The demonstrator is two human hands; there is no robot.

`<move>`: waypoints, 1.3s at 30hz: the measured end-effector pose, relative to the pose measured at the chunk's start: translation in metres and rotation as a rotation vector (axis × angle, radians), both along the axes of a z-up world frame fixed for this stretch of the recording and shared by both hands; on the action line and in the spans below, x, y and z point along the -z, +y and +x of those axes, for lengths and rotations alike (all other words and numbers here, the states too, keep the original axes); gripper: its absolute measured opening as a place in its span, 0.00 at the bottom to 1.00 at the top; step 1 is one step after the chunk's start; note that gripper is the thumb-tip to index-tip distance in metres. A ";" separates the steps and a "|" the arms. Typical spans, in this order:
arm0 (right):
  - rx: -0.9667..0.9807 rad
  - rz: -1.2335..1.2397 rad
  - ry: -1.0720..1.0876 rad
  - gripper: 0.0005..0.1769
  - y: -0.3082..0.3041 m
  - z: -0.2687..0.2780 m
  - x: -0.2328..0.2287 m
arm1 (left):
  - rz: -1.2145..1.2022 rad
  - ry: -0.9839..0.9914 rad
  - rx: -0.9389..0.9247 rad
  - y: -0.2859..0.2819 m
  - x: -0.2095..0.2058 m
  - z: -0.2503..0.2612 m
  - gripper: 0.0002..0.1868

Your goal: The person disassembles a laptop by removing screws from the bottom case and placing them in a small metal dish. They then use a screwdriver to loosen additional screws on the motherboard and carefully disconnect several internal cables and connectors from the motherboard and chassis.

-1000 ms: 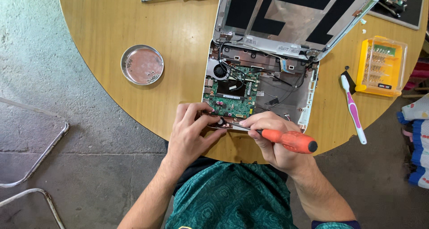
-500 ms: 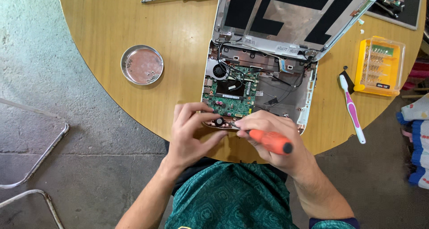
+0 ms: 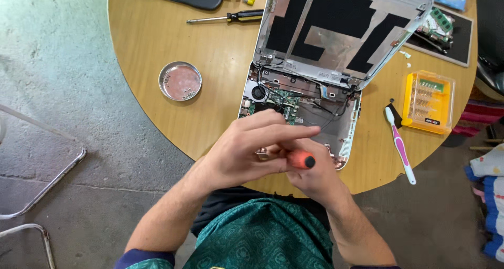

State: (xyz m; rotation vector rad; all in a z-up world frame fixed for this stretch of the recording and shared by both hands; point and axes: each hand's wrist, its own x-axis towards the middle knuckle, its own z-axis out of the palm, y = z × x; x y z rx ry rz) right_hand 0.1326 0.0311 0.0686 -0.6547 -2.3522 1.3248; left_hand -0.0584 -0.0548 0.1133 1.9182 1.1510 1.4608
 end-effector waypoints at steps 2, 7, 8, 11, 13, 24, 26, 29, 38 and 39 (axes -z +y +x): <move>0.051 0.010 -0.056 0.18 -0.004 -0.003 0.003 | 0.046 -0.024 -0.104 -0.001 -0.002 0.011 0.13; 0.161 0.035 0.300 0.13 -0.009 -0.003 0.066 | 0.201 -0.178 -0.352 0.008 0.030 0.032 0.14; 0.120 0.039 0.332 0.07 -0.008 -0.005 0.063 | 0.180 -0.163 -0.353 0.008 0.027 0.035 0.14; 0.016 0.049 0.410 0.19 0.000 -0.013 0.053 | 0.075 -0.131 -0.320 0.002 0.023 0.034 0.11; -0.041 0.058 0.455 0.32 0.003 -0.017 0.040 | -0.009 -0.114 -0.278 -0.002 0.016 0.026 0.12; -0.040 -0.029 0.467 0.05 0.004 -0.021 0.039 | -0.151 -0.080 -0.316 -0.006 0.015 0.008 0.11; 0.032 -0.061 0.495 0.12 -0.003 -0.023 0.033 | -0.088 -0.042 -0.363 -0.001 0.030 0.012 0.11; 0.100 -0.098 0.536 0.16 -0.008 -0.024 0.028 | -0.046 -0.002 -0.390 -0.001 0.027 0.016 0.13; -0.085 -0.137 0.422 0.07 0.010 -0.011 0.043 | -0.185 -0.149 -0.247 -0.010 0.039 0.008 0.11; -0.092 -0.179 0.433 0.07 0.008 -0.013 0.032 | -0.172 -0.158 -0.270 -0.008 0.047 0.006 0.13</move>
